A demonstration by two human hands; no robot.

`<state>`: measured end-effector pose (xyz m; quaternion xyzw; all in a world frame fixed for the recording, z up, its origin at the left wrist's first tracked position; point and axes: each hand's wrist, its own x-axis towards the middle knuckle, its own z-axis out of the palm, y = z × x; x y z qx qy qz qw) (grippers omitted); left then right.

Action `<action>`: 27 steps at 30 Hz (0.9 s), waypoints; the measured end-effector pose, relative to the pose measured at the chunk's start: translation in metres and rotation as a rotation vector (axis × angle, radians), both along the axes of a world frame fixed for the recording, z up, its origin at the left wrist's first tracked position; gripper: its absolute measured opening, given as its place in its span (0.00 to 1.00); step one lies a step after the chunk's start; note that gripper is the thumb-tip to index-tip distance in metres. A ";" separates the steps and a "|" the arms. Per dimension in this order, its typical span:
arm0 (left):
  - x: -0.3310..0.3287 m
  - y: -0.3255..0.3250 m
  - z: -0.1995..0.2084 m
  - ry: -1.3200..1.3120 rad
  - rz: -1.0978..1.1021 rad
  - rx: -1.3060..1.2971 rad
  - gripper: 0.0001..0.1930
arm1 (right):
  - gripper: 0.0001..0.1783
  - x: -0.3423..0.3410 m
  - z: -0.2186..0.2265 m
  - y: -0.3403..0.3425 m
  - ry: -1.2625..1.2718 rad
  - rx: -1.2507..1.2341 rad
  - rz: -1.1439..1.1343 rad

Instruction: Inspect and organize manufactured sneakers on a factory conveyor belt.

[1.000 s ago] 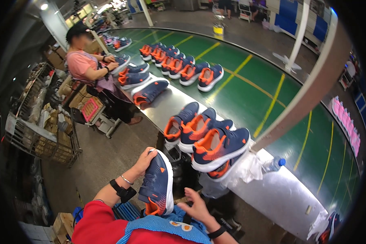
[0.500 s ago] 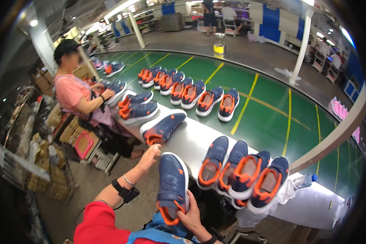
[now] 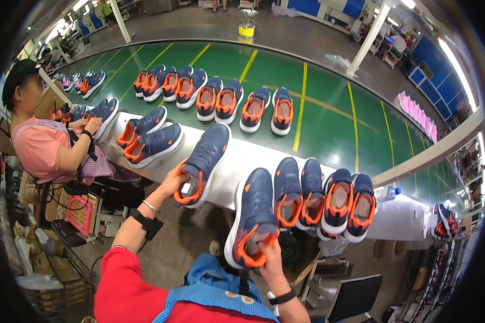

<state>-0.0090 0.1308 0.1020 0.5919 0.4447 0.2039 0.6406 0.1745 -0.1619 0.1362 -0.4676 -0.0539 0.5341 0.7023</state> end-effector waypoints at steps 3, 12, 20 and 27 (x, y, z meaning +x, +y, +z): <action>-0.011 -0.045 0.000 -0.373 0.013 -0.495 0.17 | 0.22 0.003 -0.003 0.005 0.119 0.054 -0.043; -0.011 -0.146 0.003 -0.440 0.107 -0.765 0.17 | 0.21 0.006 -0.051 -0.007 0.484 0.088 0.005; -0.015 -0.126 -0.017 -0.487 0.041 -0.859 0.17 | 0.21 0.003 -0.067 0.000 0.553 0.024 0.026; -0.013 -0.068 -0.022 -0.423 -0.009 -0.855 0.17 | 0.23 -0.007 -0.070 0.033 0.488 0.057 -0.066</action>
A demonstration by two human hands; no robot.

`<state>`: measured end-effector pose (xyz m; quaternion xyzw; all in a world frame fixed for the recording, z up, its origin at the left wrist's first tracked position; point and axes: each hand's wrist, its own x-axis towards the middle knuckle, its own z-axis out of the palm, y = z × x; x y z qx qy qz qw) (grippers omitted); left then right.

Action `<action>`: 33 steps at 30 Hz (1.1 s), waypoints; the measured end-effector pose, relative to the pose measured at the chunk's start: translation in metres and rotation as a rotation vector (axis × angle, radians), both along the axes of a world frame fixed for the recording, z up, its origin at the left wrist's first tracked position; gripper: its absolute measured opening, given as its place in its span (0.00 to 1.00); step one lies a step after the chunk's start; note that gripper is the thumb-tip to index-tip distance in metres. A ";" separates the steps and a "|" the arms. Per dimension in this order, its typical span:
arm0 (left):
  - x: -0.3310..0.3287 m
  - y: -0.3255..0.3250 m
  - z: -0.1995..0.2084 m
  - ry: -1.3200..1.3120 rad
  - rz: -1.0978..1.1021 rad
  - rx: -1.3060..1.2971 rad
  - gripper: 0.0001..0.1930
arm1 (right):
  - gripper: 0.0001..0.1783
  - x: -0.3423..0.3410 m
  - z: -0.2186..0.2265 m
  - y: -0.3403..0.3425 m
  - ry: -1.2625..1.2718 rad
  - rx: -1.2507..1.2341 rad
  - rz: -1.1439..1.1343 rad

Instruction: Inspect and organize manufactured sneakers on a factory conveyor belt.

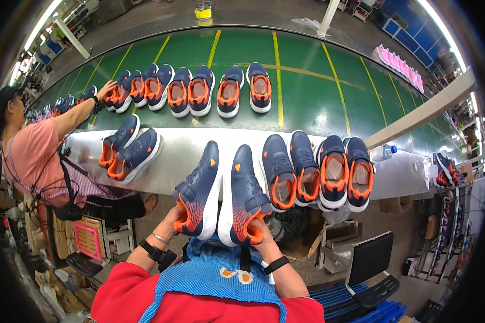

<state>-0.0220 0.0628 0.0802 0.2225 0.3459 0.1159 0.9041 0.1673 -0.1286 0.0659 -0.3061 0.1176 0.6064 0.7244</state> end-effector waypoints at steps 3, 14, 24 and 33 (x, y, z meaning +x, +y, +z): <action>-0.003 0.029 0.002 0.021 -0.049 -0.009 0.18 | 0.24 -0.001 -0.002 0.013 -0.064 -0.014 -0.002; -0.013 0.095 0.023 0.068 -0.143 0.403 0.28 | 0.30 -0.005 0.005 0.038 -0.229 -0.158 0.027; -0.002 0.077 0.025 0.639 -0.263 1.501 0.45 | 0.45 -0.027 0.046 0.082 -1.412 -0.582 0.094; 0.016 0.070 0.004 0.788 -0.381 1.649 0.50 | 0.53 -0.030 0.029 0.106 -1.826 -0.890 0.241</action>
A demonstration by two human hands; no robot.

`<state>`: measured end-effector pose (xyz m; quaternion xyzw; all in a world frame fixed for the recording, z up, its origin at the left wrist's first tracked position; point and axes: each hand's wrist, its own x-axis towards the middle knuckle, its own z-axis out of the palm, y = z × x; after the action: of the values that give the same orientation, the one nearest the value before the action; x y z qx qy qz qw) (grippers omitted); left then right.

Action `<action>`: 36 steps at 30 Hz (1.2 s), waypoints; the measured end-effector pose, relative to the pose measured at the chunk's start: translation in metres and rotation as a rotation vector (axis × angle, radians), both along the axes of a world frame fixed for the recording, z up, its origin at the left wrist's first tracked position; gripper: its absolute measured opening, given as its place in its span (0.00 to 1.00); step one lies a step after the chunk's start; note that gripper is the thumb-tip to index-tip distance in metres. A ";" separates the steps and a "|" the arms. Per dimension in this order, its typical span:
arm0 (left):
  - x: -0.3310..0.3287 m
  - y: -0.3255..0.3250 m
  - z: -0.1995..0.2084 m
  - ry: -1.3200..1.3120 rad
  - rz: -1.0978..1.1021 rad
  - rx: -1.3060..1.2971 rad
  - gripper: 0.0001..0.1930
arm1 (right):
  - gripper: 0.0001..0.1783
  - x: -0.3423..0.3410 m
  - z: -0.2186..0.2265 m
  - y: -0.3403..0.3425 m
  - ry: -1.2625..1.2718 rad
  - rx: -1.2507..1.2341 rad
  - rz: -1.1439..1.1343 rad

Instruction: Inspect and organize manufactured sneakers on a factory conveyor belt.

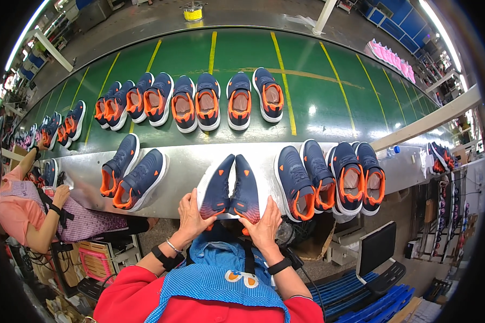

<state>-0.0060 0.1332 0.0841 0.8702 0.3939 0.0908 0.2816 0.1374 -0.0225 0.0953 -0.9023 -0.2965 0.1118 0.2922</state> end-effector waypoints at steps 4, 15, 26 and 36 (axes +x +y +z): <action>-0.010 0.010 -0.011 -0.112 -0.026 -0.142 0.46 | 0.44 0.013 -0.010 -0.015 0.126 0.098 0.043; -0.020 0.061 -0.041 -0.289 0.195 -0.831 0.28 | 0.28 0.068 -0.061 -0.019 0.711 0.266 0.081; -0.006 0.068 -0.047 -0.342 0.120 -1.188 0.27 | 0.29 0.077 -0.056 -0.006 1.068 0.378 0.081; 0.002 0.064 -0.034 -0.388 0.036 -1.026 0.25 | 0.29 0.072 -0.037 0.002 1.044 0.356 0.022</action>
<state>-0.0038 0.1972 0.0499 0.5818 0.3432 0.0508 0.7356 0.2089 -0.0202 0.0580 -0.6605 -0.1362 0.4955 0.5473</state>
